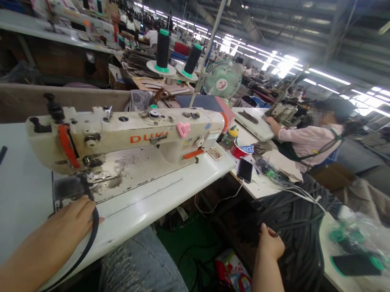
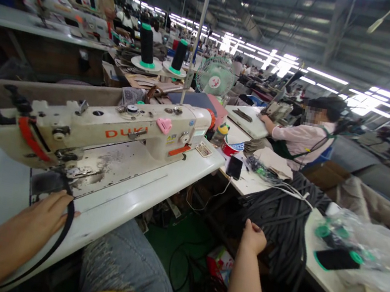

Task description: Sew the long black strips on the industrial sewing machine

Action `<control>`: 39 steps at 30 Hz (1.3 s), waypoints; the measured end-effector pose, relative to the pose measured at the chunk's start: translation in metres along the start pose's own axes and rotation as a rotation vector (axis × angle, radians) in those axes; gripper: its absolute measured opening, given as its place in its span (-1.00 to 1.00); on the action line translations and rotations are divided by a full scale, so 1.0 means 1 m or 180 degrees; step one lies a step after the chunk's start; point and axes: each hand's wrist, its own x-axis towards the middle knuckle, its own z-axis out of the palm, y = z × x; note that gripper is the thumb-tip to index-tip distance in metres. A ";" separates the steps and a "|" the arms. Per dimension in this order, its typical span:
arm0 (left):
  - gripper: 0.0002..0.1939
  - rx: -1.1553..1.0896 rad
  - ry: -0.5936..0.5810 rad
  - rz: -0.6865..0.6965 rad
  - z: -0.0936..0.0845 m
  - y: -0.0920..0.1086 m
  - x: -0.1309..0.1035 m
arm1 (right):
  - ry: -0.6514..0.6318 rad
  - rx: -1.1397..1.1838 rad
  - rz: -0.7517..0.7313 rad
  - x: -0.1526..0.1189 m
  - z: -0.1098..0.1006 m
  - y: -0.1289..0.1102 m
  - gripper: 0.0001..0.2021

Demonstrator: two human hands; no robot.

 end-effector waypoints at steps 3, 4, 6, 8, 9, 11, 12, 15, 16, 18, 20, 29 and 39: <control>-0.55 0.0046 -0.0043 -0.0025 -0.004 0.003 0.002 | -0.0254 0.0126 0.0374 -0.007 0.001 0.003 -0.75; -0.54 0.0058 -0.0058 -0.0020 -0.005 0.004 0.003 | -0.0297 0.0197 0.0434 -0.010 0.002 0.004 -0.76; -0.52 0.0065 -0.0053 -0.0032 -0.006 0.004 0.005 | -0.0351 0.0331 0.0505 -0.020 0.004 0.006 -0.78; -0.52 0.0060 -0.0019 -0.0052 -0.005 0.003 0.006 | -0.0453 0.0442 0.0528 -0.038 0.009 0.010 -0.80; -0.51 0.0060 -0.0010 -0.0052 -0.004 0.002 0.006 | -0.0540 0.0496 0.0520 -0.052 0.011 0.014 -0.81; -0.51 0.0076 0.0001 -0.0028 -0.001 0.001 0.005 | -0.0846 0.0617 0.0467 -0.087 0.018 0.022 -0.79; -0.51 0.0098 0.0015 -0.0019 0.001 0.001 0.005 | -0.1019 0.0683 0.0445 -0.107 0.022 0.027 -0.77; -0.51 0.0194 0.0091 -0.0048 0.006 0.000 0.003 | -0.1529 0.0845 0.0478 -0.158 0.032 0.038 -0.65; -0.51 0.0231 0.0117 -0.0043 0.008 -0.001 0.002 | -0.1613 0.0891 0.0513 -0.166 0.034 0.039 -0.62; -0.50 0.0317 0.0182 0.0036 0.012 -0.003 -0.001 | -0.1643 0.1005 0.0585 -0.162 0.035 0.036 -0.55; -0.47 0.0407 0.0260 0.0171 0.016 -0.007 -0.002 | -0.1476 0.1142 0.0628 -0.138 0.033 0.026 -0.47; -0.45 0.0567 0.0403 0.0231 0.034 -0.015 -0.008 | -0.1627 0.1228 0.0456 -0.142 0.025 0.021 -0.44; -0.48 0.0367 0.0300 0.0130 0.019 -0.008 -0.003 | -0.1616 0.1402 0.0432 -0.125 0.025 0.006 -0.31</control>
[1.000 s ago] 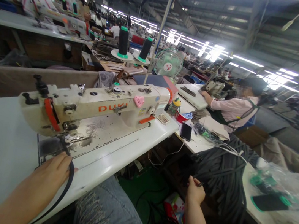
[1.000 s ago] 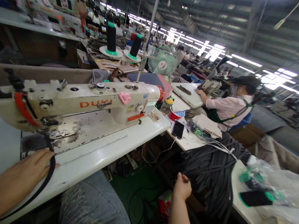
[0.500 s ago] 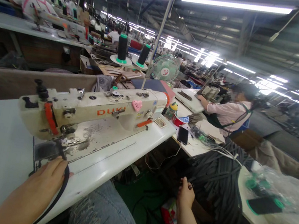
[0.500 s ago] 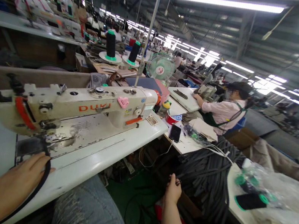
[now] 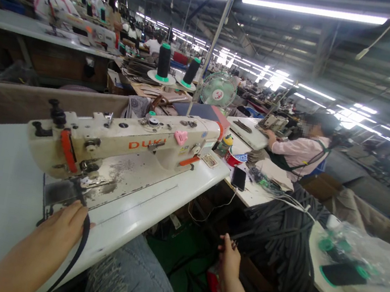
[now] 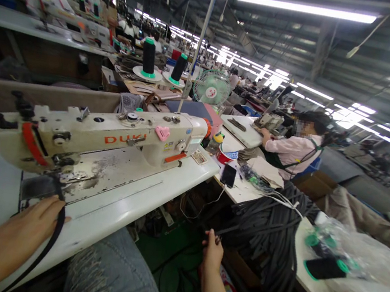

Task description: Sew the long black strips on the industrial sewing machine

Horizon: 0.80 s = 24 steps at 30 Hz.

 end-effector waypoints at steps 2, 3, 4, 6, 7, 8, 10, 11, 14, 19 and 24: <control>-0.48 -0.0023 0.0032 0.0015 0.000 0.001 0.000 | -0.0047 -0.0031 -0.0100 0.001 0.003 -0.007 -0.29; -0.49 -0.0042 0.0052 0.0022 0.000 0.001 0.000 | -0.0119 -0.0073 -0.0145 -0.003 0.007 -0.008 -0.29; -0.50 -0.0061 0.0062 0.0015 0.000 0.002 0.000 | -0.0211 -0.0130 -0.0191 -0.010 0.012 -0.007 -0.28; -0.53 -0.0083 0.0049 -0.0010 -0.001 0.003 0.000 | -0.0432 -0.0274 -0.0304 -0.026 0.025 -0.005 -0.29; -0.55 -0.0079 0.0036 -0.0010 -0.002 0.003 0.001 | -0.0556 -0.0355 -0.0377 -0.034 0.032 -0.005 -0.30; -0.56 -0.0067 0.0011 0.0012 -0.004 0.004 0.002 | -0.0687 -0.0436 -0.0465 -0.041 0.039 -0.005 -0.31; -0.59 -0.0020 -0.0042 0.0026 -0.009 0.008 0.004 | -0.0978 -0.0592 -0.0674 -0.052 0.050 -0.011 -0.34; -0.60 0.0005 -0.0091 0.0019 -0.011 0.011 0.006 | -0.1130 -0.0658 -0.0787 -0.056 0.056 -0.016 -0.35; -0.61 0.0116 -0.0175 -0.0183 -0.019 0.020 0.011 | -0.1611 -0.0782 -0.1097 -0.063 0.070 -0.034 -0.40; -0.60 0.0218 -0.0288 -0.0289 -0.029 0.031 0.017 | -0.2390 -0.1095 -0.1876 -0.069 0.093 -0.058 -0.52; -0.65 0.0330 -0.0111 -0.0230 -0.031 0.029 0.018 | -0.3015 -0.1282 -0.2185 -0.085 0.115 -0.067 -0.49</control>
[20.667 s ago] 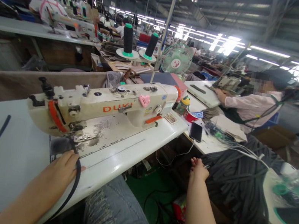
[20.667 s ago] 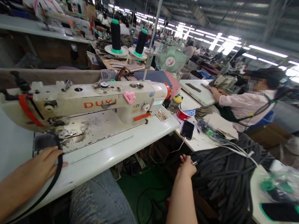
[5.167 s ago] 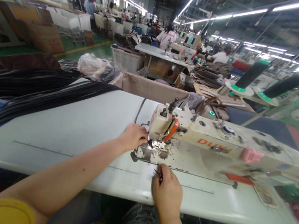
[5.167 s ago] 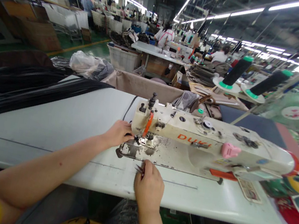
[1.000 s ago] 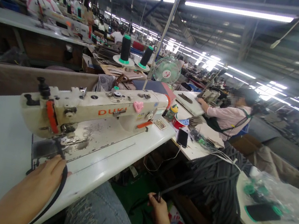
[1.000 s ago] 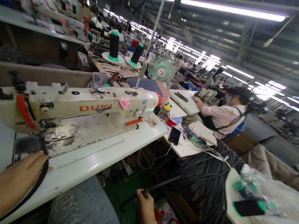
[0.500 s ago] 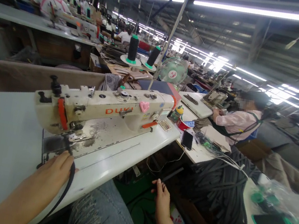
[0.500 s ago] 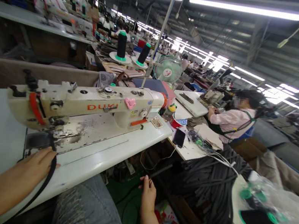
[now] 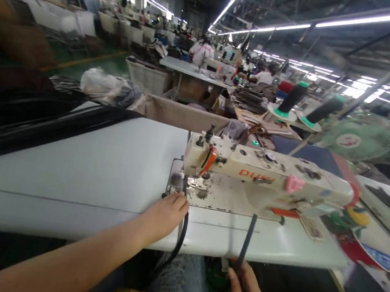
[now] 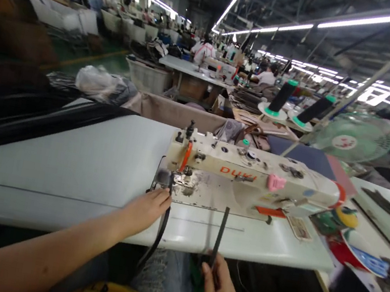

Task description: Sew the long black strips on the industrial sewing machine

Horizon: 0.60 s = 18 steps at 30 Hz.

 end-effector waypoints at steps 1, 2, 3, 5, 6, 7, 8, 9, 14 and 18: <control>-0.66 0.0021 0.0040 0.0030 0.001 -0.001 0.000 | -0.0096 -0.0030 -0.0053 0.002 0.004 -0.004 -0.47; -0.67 0.0028 0.0082 0.0049 0.003 -0.001 0.000 | -0.0178 -0.0068 -0.0087 0.005 0.007 -0.008 -0.46; -0.67 0.0026 0.0124 0.0054 0.004 -0.002 0.000 | -0.0238 -0.0105 -0.0102 0.007 0.011 -0.011 -0.45; -0.68 0.0011 0.0198 0.0019 0.008 -0.002 0.000 | -0.0303 -0.0140 -0.0079 0.014 0.017 -0.019 -0.42; -0.67 0.0008 0.0228 -0.0008 0.010 -0.002 0.000 | -0.0312 -0.0130 -0.0042 0.018 0.020 -0.023 -0.40; -0.67 0.0009 0.0253 -0.0025 0.011 -0.002 0.000 | -0.0311 -0.0111 0.0006 0.022 0.023 -0.026 -0.38; -0.67 0.0015 0.0276 -0.0038 0.012 -0.002 0.000 | -0.0297 -0.0087 0.0050 0.027 0.026 -0.030 -0.36; -0.67 0.0024 0.0302 -0.0041 0.012 -0.001 0.000 | -0.0277 -0.0066 0.0083 0.033 0.028 -0.033 -0.35; -0.67 0.0064 0.0340 0.0007 0.011 -0.001 0.000 | -0.0277 -0.0038 0.0066 0.058 0.040 -0.046 -0.34; -0.66 0.0018 0.0335 -0.0051 0.010 0.000 0.001 | -0.0397 -0.0038 0.0093 0.068 0.048 -0.044 -0.32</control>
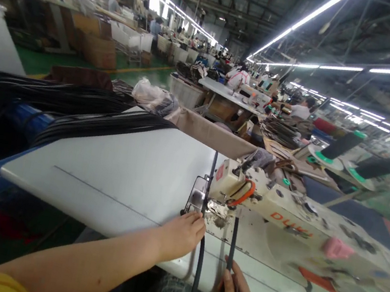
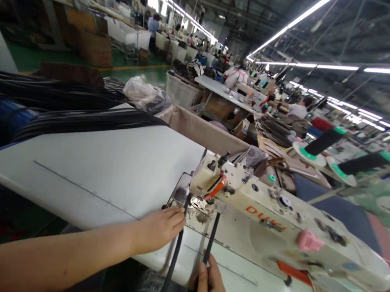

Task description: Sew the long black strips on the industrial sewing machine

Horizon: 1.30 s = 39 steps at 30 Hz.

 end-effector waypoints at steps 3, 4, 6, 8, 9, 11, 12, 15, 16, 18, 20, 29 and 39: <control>-0.67 -0.0007 0.0097 -0.0035 0.001 0.001 0.001 | -0.0083 -0.0061 0.0035 0.005 0.001 0.006 -0.31; -0.68 -0.0009 0.0127 -0.0033 0.001 0.001 0.001 | -0.0114 -0.0088 0.0079 0.006 0.001 0.009 -0.30; -0.68 -0.0006 0.0166 -0.0012 0.001 0.001 0.001 | -0.0176 -0.0123 0.0183 0.008 -0.001 0.012 -0.28; -0.68 0.0017 0.0179 0.0007 0.001 0.000 0.001 | -0.0221 -0.0126 0.0251 0.010 -0.002 0.014 -0.27; -0.67 0.0034 0.0189 0.0013 0.001 0.000 0.001 | -0.0238 -0.0128 0.0265 0.011 -0.003 0.015 -0.28; -0.67 0.0059 0.0223 0.0030 0.001 0.000 0.001 | -0.0252 -0.0138 0.0256 0.012 -0.003 0.014 -0.29; -0.67 0.0064 0.0245 0.0030 0.001 0.000 0.001 | -0.0250 -0.0145 0.0241 0.012 -0.003 0.013 -0.30; -0.67 0.0042 0.0256 0.0025 0.003 0.001 0.001 | -0.0213 -0.0145 0.0180 0.011 -0.003 0.010 -0.33; -0.67 0.0029 0.0246 0.0019 0.003 0.001 0.000 | -0.0202 -0.0142 0.0176 0.011 -0.003 0.009 -0.33; -0.67 0.0008 0.0234 0.0008 0.004 0.001 0.000 | -0.0192 -0.0142 0.0181 0.011 -0.003 0.007 -0.33; -0.67 -0.0006 0.0237 -0.0009 0.005 0.000 0.000 | -0.0214 -0.0152 0.0187 0.010 -0.003 0.007 -0.32; -0.66 -0.0037 0.0274 -0.0026 0.007 0.001 0.000 | -0.0279 -0.0203 0.0234 0.009 -0.003 0.010 -0.28; -0.69 0.0010 0.0362 -0.0089 0.008 0.001 0.000 | -0.0279 -0.0224 0.0171 0.010 -0.005 0.007 -0.31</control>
